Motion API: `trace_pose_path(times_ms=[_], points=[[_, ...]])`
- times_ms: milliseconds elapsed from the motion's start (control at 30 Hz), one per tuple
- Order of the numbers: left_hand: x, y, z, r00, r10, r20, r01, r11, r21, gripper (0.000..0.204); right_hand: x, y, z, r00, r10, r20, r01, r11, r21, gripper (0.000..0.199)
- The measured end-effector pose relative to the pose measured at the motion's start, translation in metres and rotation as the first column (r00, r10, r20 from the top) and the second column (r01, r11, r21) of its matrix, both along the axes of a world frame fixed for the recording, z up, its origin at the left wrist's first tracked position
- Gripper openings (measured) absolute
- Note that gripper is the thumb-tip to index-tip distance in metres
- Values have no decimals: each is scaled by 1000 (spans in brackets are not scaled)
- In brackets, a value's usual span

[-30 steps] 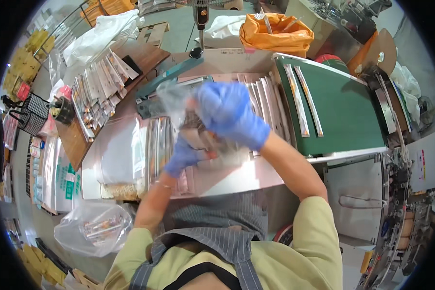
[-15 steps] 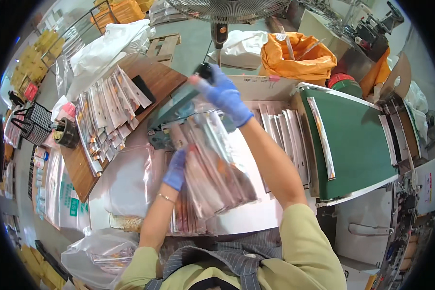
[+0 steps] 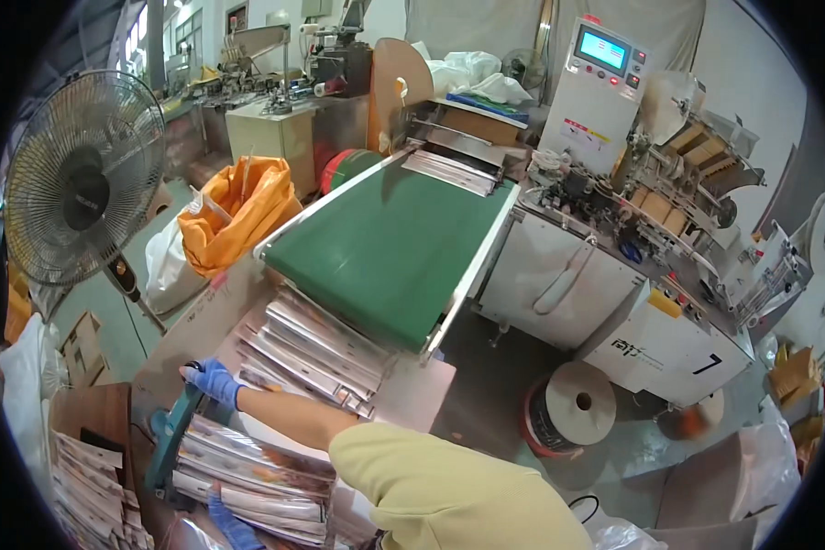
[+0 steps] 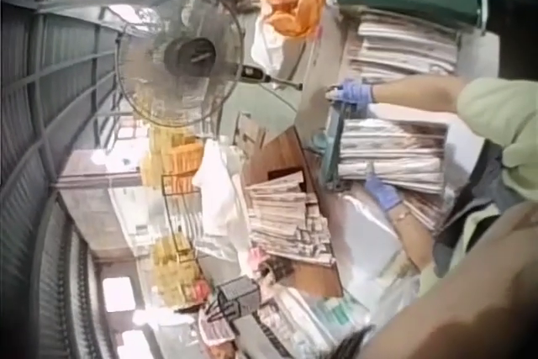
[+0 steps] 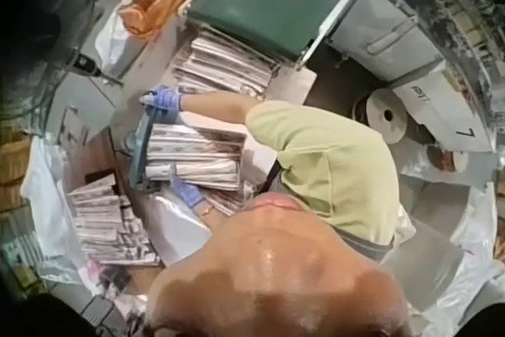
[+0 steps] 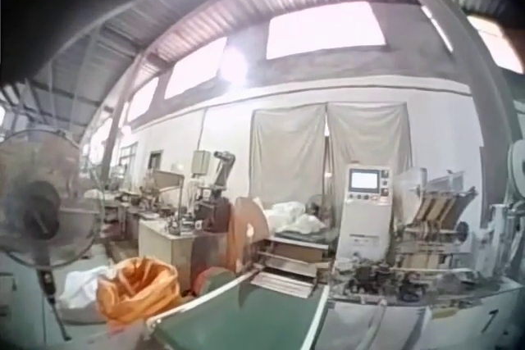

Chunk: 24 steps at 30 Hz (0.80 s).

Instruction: Packaging long, thin packets into plastic bags and preparing them for sealing on a production floor.

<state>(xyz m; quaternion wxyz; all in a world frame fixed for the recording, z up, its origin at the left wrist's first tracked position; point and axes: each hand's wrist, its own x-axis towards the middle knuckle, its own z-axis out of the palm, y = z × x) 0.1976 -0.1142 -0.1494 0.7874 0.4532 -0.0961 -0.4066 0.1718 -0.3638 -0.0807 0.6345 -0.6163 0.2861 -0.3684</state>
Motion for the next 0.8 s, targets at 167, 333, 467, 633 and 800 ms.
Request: trace_pose_path(times_ms=[167,333,467,633,800], points=[[-1,4,57,977,-206,-57,208,978,29,67,-56,13,10,972,-154,176,185,967,-174,33],[-28,59,66,914,44,403,15,990,-143,73,-105,186,-37,916,374,-145,-319,898,303,101],[-137,112,55,854,-26,520,-369,674,640,83,-242,252,-17,789,476,-388,-251,827,503,88],[-242,138,57,900,19,435,-210,894,396,96,-328,210,-38,708,640,-299,-422,723,547,42],[-196,244,139,377,292,879,-563,826,-32,88,-235,273,61,693,719,55,-720,694,5,68]])
